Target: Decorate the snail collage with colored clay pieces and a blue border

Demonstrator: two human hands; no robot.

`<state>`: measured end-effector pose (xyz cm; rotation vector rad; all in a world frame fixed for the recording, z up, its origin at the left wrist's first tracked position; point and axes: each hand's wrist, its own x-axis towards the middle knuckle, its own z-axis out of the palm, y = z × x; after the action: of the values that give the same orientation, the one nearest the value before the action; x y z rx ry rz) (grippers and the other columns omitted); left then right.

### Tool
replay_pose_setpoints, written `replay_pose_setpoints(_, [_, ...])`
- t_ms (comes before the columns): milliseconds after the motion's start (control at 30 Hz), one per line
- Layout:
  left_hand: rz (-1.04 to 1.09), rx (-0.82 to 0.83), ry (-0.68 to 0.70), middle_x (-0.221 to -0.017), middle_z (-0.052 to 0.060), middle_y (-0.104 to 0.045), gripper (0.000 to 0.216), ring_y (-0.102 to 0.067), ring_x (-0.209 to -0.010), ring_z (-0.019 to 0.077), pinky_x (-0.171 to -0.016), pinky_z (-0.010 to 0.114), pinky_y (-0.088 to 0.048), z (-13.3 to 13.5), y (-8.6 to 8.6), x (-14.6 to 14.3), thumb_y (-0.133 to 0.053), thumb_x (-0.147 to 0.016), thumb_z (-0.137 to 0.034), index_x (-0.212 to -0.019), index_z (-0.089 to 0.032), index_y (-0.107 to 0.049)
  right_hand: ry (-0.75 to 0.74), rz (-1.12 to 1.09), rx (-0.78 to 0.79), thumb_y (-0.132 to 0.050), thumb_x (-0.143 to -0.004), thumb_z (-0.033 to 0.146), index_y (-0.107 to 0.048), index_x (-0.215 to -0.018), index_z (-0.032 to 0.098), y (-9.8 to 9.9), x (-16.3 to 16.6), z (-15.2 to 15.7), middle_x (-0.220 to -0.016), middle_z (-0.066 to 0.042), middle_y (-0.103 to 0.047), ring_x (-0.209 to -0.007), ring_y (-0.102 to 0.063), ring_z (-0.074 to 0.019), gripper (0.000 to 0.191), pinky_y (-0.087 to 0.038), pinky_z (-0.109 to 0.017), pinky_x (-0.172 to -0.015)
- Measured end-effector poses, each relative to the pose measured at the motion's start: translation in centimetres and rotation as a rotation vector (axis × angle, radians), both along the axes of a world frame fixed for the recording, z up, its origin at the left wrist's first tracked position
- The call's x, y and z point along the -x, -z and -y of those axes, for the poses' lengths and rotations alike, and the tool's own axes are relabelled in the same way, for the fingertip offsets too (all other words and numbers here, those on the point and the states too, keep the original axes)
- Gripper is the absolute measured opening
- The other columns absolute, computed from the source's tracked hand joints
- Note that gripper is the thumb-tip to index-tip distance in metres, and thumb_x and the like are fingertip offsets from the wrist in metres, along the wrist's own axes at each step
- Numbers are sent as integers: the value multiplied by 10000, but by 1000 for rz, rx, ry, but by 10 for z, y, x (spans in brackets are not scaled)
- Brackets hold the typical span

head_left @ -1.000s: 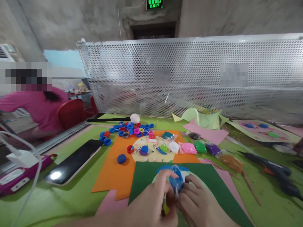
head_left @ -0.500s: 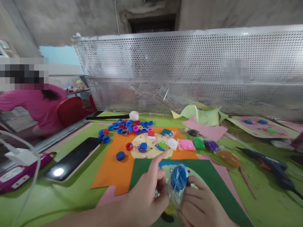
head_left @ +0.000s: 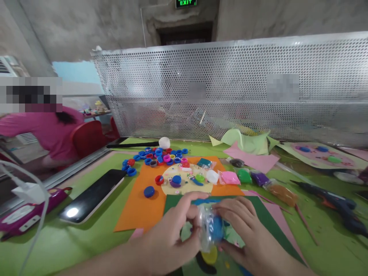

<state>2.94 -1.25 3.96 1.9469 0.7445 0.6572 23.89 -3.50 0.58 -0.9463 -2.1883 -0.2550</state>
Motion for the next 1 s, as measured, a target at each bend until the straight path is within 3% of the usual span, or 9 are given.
replay_pose_setpoints(100, [15, -46, -67, -739, -41, -482, 512, -505, -712, 134, -688, 253, -433, -9, 6, 4, -439, -795, -68, -1254, -244, -293, 35, -48, 1, -519, -762, 147, -530, -1009, 165, -4, 1, 2, -921, -100, -622, -845, -596, -233, 248, -508, -377, -700])
replay_pose_setpoints(200, [17, -236, -135, -751, -45, -476, 539, -508, -717, 138, -733, 276, -437, -14, 9, 5, -513, -790, -80, -1250, -249, -289, 66, -37, 17, -496, -739, 134, -534, -1015, 165, -7, -2, 2, -941, -115, -598, -861, -597, -241, 280, -537, -369, -674])
replay_pose_setpoints(300, [45, -382, -140, -866, -26, -563, 624, -552, -824, 155, -855, 328, -411, -14, 11, 5, -550, -825, -110, -1321, -302, -224, 41, -42, 49, -503, -745, 130, -542, -1019, 175, -5, -4, 1, -941, -106, -592, -861, -601, -228, 281, -552, -351, -687])
replay_pose_setpoints(433, [29, -293, -141, -947, -2, -674, 789, -546, -1022, 202, -956, 385, -367, -14, 13, 4, -583, -841, -166, -1418, -311, -64, 13, -60, 75, -490, -737, 117, -537, -1048, 178, -1, -4, 1, -967, -105, -583, -875, -603, -221, 321, -558, -337, -695])
replay_pose_setpoints(600, [-41, -183, -184, -929, 49, -697, 832, -543, -1027, 244, -894, 394, -412, -12, 15, 3, -584, -817, -179, -1445, -230, -40, -13, -77, 79, -484, -733, 95, -540, -1059, 161, 4, -3, -1, -964, -110, -575, -868, -596, -215, 337, -558, -329, -695])
replay_pose_setpoints(767, [-28, -226, -195, -831, 13, -691, 873, -557, -969, 211, -878, 351, -419, -11, 18, 1, -584, -795, -141, -1444, -238, -9, -38, -78, 89, -496, -723, 86, -555, -1055, 148, 5, -2, 1, -963, -116, -568, -864, -587, -217, 343, -555, -327, -688])
replay_pose_setpoints(1000, [-57, -342, -193, -844, -8, -652, 834, -548, -937, 193, -905, 355, -384, -9, 26, 0, -553, -837, -158, -1433, -289, 16, -59, -56, 147, -524, -685, 74, -569, -1039, 139, 3, -4, 2, -979, -115, -573, -861, -588, -206, 363, -549, -315, -710])
